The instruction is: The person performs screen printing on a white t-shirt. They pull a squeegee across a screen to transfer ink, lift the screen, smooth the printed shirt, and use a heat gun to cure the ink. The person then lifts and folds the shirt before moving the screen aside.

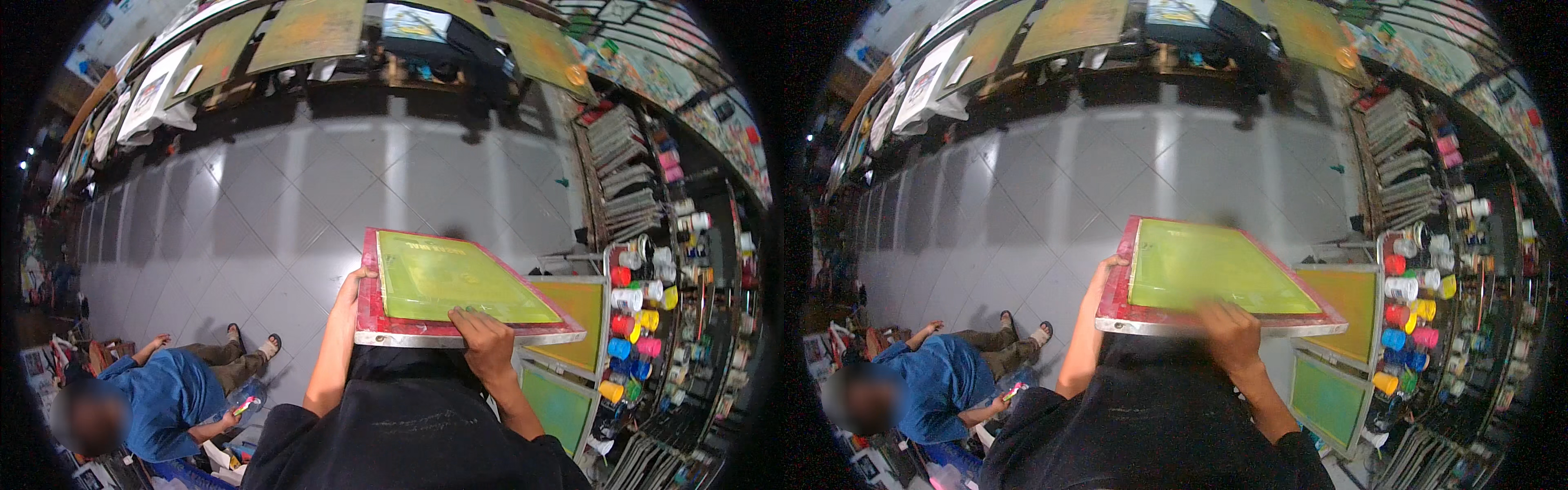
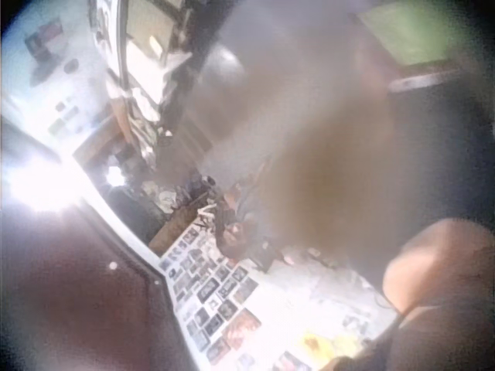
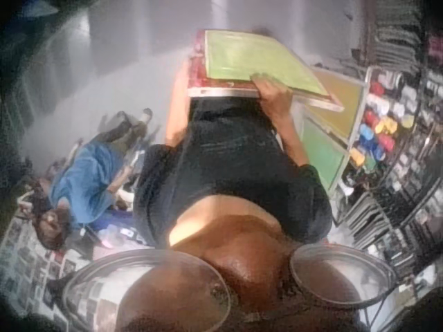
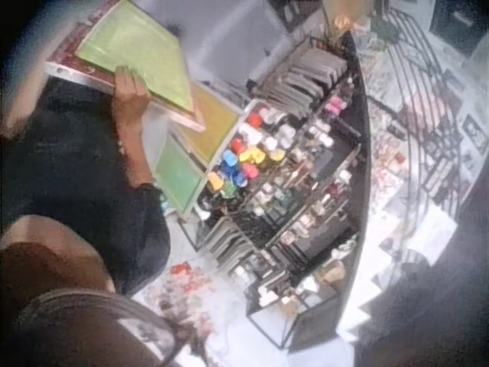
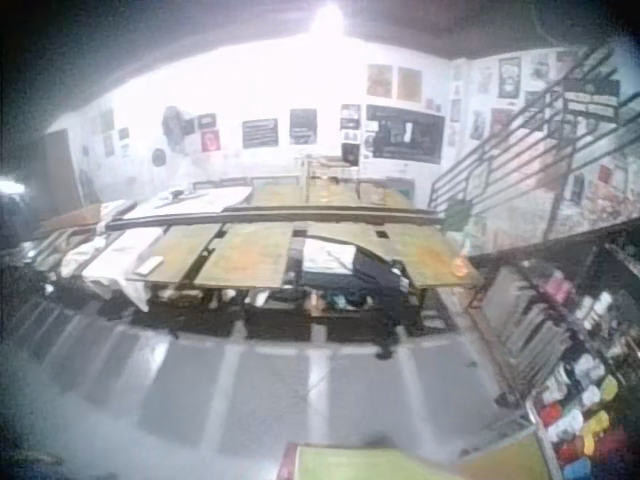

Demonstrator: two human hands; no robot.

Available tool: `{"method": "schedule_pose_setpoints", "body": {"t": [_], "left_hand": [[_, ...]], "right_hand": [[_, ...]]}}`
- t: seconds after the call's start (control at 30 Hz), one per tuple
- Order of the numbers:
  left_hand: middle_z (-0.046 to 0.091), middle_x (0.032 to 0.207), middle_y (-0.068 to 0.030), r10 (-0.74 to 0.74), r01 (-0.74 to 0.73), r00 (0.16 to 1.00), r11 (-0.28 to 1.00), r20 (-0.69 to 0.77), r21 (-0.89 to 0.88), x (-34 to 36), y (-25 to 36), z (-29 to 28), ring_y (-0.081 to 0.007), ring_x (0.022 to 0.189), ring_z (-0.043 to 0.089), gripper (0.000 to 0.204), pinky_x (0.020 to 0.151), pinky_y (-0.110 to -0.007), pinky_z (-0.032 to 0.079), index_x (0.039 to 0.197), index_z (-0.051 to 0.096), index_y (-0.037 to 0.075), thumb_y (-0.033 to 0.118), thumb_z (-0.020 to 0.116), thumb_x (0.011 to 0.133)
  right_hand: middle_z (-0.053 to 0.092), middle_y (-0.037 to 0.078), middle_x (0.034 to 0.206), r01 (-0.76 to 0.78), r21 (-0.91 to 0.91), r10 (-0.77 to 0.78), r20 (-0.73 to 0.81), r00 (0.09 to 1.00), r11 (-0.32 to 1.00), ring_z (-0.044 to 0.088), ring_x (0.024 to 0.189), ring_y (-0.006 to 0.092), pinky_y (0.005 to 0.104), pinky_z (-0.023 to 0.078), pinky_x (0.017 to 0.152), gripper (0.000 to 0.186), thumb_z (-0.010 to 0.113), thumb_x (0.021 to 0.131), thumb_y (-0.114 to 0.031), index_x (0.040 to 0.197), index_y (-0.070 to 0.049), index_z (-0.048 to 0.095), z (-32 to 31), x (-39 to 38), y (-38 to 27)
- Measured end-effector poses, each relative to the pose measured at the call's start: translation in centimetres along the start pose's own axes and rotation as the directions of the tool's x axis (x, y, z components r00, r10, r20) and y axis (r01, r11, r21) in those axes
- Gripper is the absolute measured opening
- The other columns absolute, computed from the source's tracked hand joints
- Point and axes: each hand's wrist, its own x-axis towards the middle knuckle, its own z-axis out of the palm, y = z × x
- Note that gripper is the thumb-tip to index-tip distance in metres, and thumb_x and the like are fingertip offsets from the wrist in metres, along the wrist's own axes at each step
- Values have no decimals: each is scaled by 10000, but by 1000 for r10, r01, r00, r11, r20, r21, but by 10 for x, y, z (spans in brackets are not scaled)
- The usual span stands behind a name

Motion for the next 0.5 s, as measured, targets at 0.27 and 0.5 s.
{"method": "schedule_pose_setpoints", "body": {"t": [0.27, 0.5], "left_hand": [[671, 1230, -134, 264, -273, 921, 962, -286, 8, -40, 165, -38, -302, 1143, 644, 508, 1025, -472, 518, 1324, 588, 67, 314, 649, 884], [560, 1480, -148, 529, -601, 730, 799, -432, -37, 1, 273, -147, -322, 1376, 507, 705, 1167, -473, 397, 1506, 454, 91, 546, 551, 977]], "right_hand": [[788, 108, 1035, 124, 152, -129, 24, 991, 981, 770, 926, 307, 390, 612, 776, 356, 703, 739, -11, 1076, -99, 777, 54, 166, -66], [751, 97, 846, 366, 322, -375, -34, 926, 873, 736, 747, 303, 432, 559, 613, 276, 640, 786, -12, 1002, -142, 754, 101, 351, -120]]}}
